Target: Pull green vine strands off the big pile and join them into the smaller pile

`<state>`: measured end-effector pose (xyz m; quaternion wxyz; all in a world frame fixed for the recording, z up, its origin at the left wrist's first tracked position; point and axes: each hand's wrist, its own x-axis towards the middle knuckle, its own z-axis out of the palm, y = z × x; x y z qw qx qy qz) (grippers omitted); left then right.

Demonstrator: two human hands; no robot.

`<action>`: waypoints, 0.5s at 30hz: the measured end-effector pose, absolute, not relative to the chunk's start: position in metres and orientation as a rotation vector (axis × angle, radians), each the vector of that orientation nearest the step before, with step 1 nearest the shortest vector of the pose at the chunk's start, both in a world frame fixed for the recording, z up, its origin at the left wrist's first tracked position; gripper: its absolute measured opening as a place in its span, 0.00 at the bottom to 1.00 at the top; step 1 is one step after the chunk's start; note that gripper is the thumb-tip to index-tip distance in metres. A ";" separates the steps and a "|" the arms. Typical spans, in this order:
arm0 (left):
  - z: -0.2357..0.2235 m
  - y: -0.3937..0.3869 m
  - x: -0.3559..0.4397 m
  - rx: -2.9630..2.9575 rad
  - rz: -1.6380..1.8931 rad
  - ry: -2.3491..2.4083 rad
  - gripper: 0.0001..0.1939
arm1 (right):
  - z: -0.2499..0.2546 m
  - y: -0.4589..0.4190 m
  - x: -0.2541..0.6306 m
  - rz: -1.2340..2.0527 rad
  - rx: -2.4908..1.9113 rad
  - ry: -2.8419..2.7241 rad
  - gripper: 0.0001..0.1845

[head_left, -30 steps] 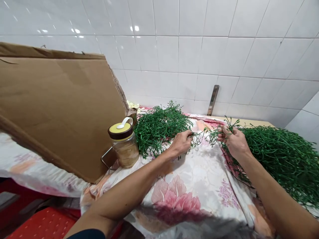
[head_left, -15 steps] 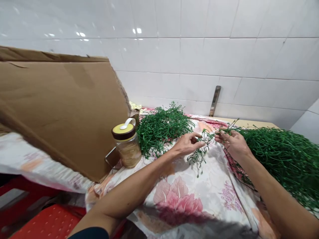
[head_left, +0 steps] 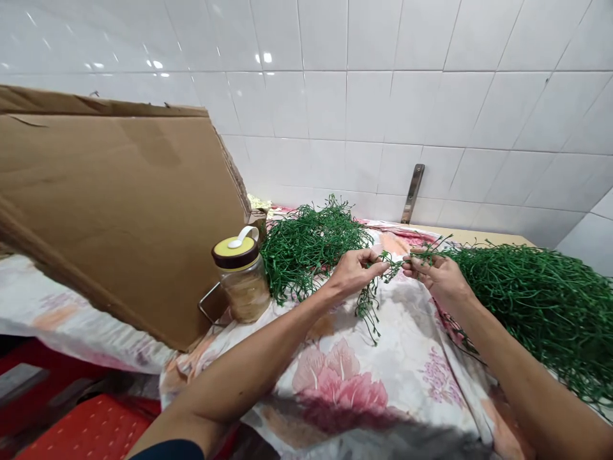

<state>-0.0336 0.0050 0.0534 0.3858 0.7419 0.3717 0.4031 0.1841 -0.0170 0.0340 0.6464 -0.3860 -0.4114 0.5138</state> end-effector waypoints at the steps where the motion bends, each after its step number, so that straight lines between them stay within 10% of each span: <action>1: 0.053 0.006 -0.033 1.849 1.038 0.925 0.15 | 0.033 -0.016 0.185 1.163 -0.872 -0.925 0.25; 15: 0.051 0.015 -0.037 1.666 0.966 0.703 0.19 | 0.048 -0.018 0.193 1.027 -0.852 -0.814 0.24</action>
